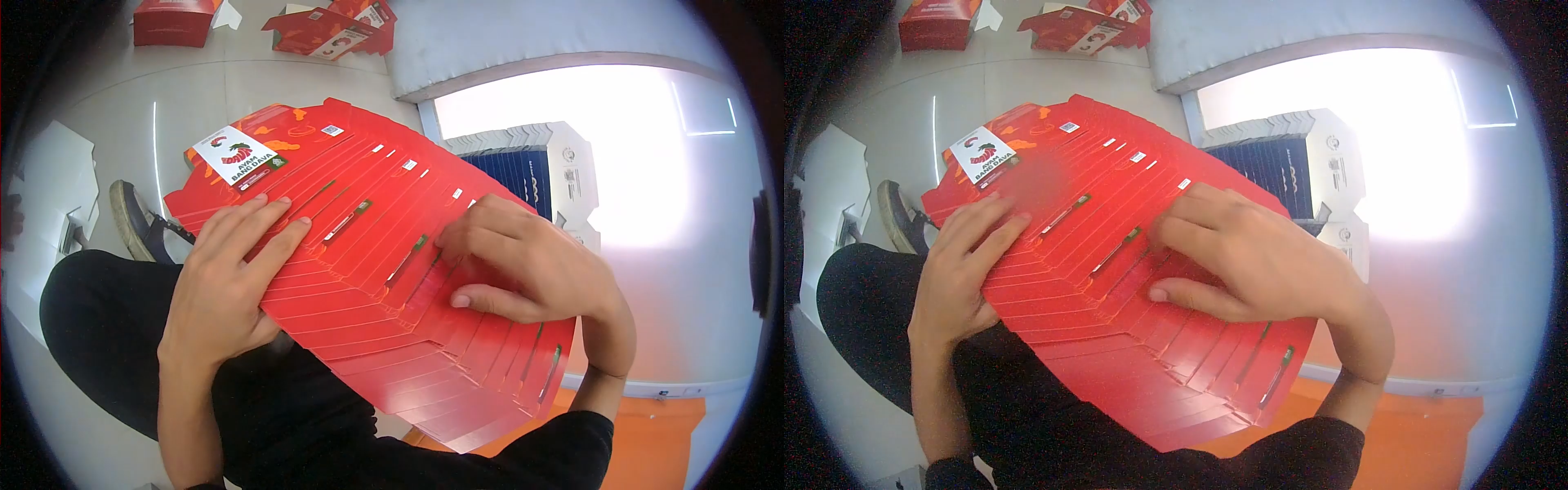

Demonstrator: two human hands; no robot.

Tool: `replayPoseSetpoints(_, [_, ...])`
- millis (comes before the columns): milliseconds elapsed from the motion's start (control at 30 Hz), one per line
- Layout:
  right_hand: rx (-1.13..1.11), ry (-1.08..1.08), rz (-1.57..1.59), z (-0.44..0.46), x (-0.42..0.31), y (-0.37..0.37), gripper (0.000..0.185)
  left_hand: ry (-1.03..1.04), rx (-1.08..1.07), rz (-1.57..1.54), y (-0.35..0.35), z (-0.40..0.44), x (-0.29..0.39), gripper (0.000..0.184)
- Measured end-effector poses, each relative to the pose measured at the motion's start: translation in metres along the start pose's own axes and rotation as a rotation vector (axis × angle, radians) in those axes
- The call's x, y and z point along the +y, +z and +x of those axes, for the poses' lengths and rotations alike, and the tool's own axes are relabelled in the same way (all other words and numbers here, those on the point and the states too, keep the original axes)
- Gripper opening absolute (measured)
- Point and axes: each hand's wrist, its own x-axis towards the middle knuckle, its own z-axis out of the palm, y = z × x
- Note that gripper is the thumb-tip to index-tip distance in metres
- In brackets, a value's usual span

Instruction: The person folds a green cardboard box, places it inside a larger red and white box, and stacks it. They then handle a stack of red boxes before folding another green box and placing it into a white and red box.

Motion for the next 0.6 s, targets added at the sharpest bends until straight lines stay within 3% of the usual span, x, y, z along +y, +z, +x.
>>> replayPoseSetpoints(267, [-0.003,0.004,-0.026,0.013,0.003,0.001,0.045,0.031,0.012,0.001,0.000,0.001,-0.001,0.064])
replayPoseSetpoints(600, [0.019,-0.037,-0.056,0.023,0.003,0.005,0.029,0.031,0.011,-0.001,-0.001,0.001,-0.001,0.064])
